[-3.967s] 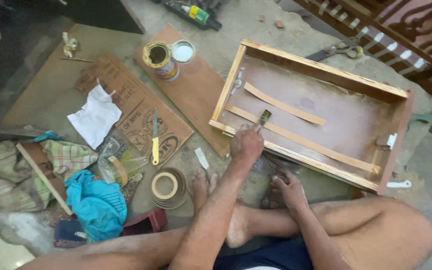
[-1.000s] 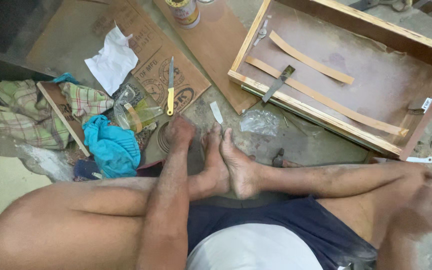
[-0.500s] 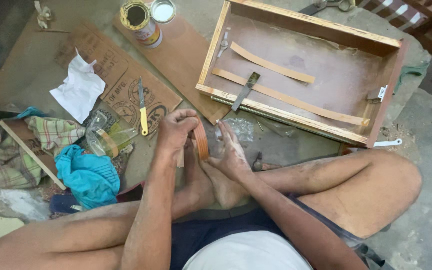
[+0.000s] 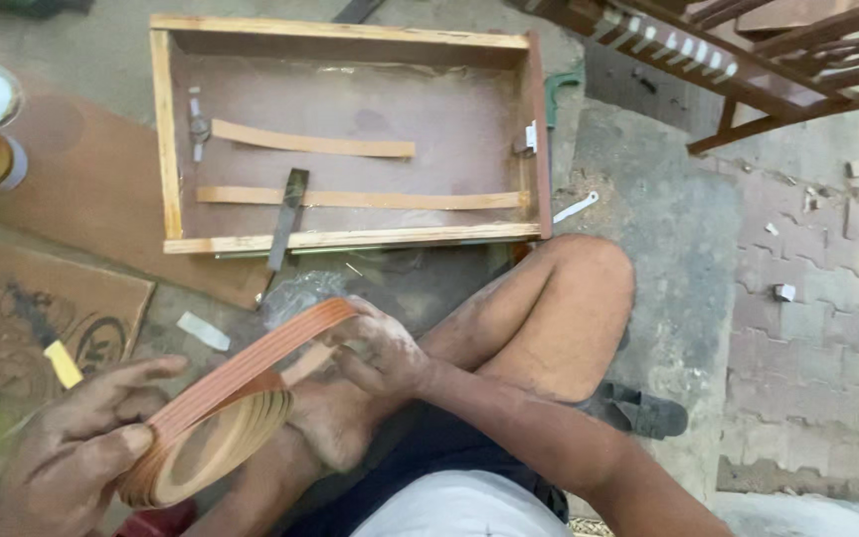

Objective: The person sits on the floor and applies varnish to thin wooden strips using a brush. They dip the brush into a can, coat the strips, and place them inside a wooden drawer frame. The person also handles a roll of thin wooden veneer, peeling and positioning pieces within the frame.

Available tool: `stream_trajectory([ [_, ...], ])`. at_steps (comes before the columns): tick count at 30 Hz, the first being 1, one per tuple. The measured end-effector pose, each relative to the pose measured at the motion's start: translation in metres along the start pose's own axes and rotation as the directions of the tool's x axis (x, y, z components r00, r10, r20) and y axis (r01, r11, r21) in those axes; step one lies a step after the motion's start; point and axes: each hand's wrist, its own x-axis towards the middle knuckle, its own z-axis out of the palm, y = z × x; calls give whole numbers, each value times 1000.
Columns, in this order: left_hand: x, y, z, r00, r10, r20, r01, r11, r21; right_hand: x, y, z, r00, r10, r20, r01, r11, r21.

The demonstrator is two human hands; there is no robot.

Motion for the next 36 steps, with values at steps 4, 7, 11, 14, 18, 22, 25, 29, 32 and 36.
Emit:
stream_trajectory([
  [4, 33, -29, -31, 988, -148, -49, 155, 946, 286, -6, -5, -60, 991, -44, 129, 33, 996, 86],
  [7, 59, -32, -28, 984, -165, -64, 177, 901, 397, -12, -7, -77, 985, -39, 168, 10, 985, 170],
  [11, 68, -24, -22, 978, -147, -147, 202, 837, 508, -12, -3, -71, 984, 136, 111, -156, 967, 199],
  [14, 73, -27, -32, 851, -322, -414, 518, 643, 564, -14, 6, -67, 942, 262, 208, -318, 895, 313],
  [18, 82, -37, -61, 801, -406, -440, 595, 463, 657, -17, 19, -62, 905, 269, 328, -290, 957, 16],
  [22, 83, -42, -96, 814, -442, -377, 517, 258, 816, -17, 30, -65, 876, 172, 450, -84, 974, -209],
  [25, 77, -54, -115, 811, -430, -397, 497, 149, 855, -17, 38, -70, 774, 243, 585, -25, 934, -355],
  [29, 79, -85, -127, 824, -341, -453, 504, 73, 861, -18, 41, -75, 717, 241, 655, 98, 895, -436],
  [32, 88, -99, -131, 843, -290, -454, 482, 32, 875, -23, 42, -77, 738, 145, 659, 243, 854, -460],
  [36, 101, -95, -108, 950, -202, -240, 193, -230, 954, -28, 50, -87, 804, 49, 592, 294, 833, -469],
])
